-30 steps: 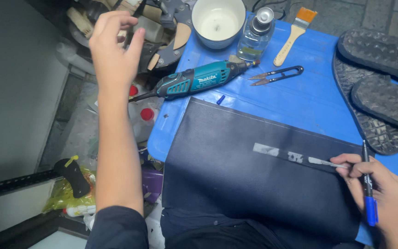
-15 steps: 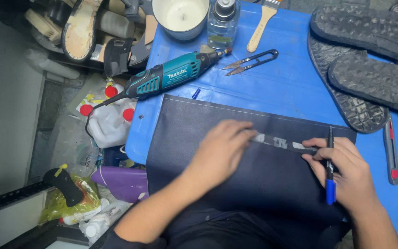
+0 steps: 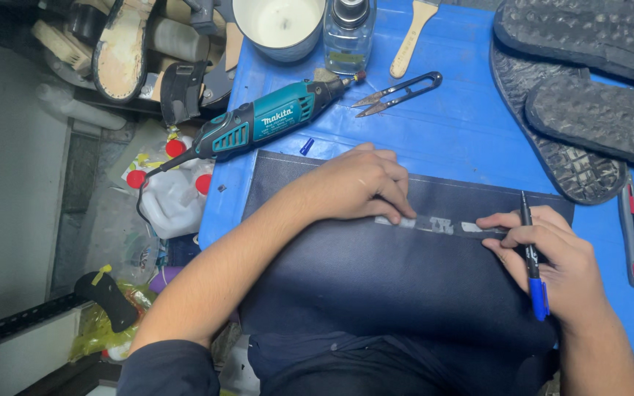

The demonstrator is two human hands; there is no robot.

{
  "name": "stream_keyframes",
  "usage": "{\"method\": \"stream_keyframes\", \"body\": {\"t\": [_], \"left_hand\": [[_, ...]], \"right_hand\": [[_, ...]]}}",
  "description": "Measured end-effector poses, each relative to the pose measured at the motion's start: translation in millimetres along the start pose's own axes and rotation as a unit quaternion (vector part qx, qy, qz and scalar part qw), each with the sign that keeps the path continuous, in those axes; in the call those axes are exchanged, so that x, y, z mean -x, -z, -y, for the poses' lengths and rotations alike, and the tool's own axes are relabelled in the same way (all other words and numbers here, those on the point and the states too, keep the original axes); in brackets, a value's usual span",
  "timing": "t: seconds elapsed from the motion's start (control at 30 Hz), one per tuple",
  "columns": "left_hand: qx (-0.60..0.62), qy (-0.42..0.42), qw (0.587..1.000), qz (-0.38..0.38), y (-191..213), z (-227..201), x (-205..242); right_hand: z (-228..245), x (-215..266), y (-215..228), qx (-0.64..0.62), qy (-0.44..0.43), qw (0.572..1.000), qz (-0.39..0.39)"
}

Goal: The person uses a ruler and a blue marker to draw straight lines on a dark sheet of material. They measure a shoe sole and transfer dimensions to the sheet, then mark multiple lines along the ruler's edge.

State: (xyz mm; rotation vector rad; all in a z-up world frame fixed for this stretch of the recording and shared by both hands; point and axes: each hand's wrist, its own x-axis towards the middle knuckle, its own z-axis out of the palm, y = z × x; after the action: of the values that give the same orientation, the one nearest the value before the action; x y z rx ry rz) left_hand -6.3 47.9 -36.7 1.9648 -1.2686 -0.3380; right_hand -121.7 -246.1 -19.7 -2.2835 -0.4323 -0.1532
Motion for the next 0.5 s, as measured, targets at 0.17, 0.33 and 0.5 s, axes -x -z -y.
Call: {"method": "stream_keyframes", "body": {"t": [0.17, 0.33, 0.5], "left_hand": [[0.0, -0.007, 0.999, 0.053, -1.2, 4.8, -10.1], [0.005, -0.008, 0.998, 0.057, -1.0, 4.1, -8.7], [0.012, -0.005, 0.998, 0.057, -2.7, 6.5, -7.9]], "right_hand": [[-4.1, 4.2, -1.3, 0.01, -0.004, 1.0, -0.002], [-12.7, 11.3, 9.9, -0.028, -0.056, 0.998, 0.003], [-21.7, 19.0, 21.5, -0.044, -0.087, 0.995, -0.001]]}}
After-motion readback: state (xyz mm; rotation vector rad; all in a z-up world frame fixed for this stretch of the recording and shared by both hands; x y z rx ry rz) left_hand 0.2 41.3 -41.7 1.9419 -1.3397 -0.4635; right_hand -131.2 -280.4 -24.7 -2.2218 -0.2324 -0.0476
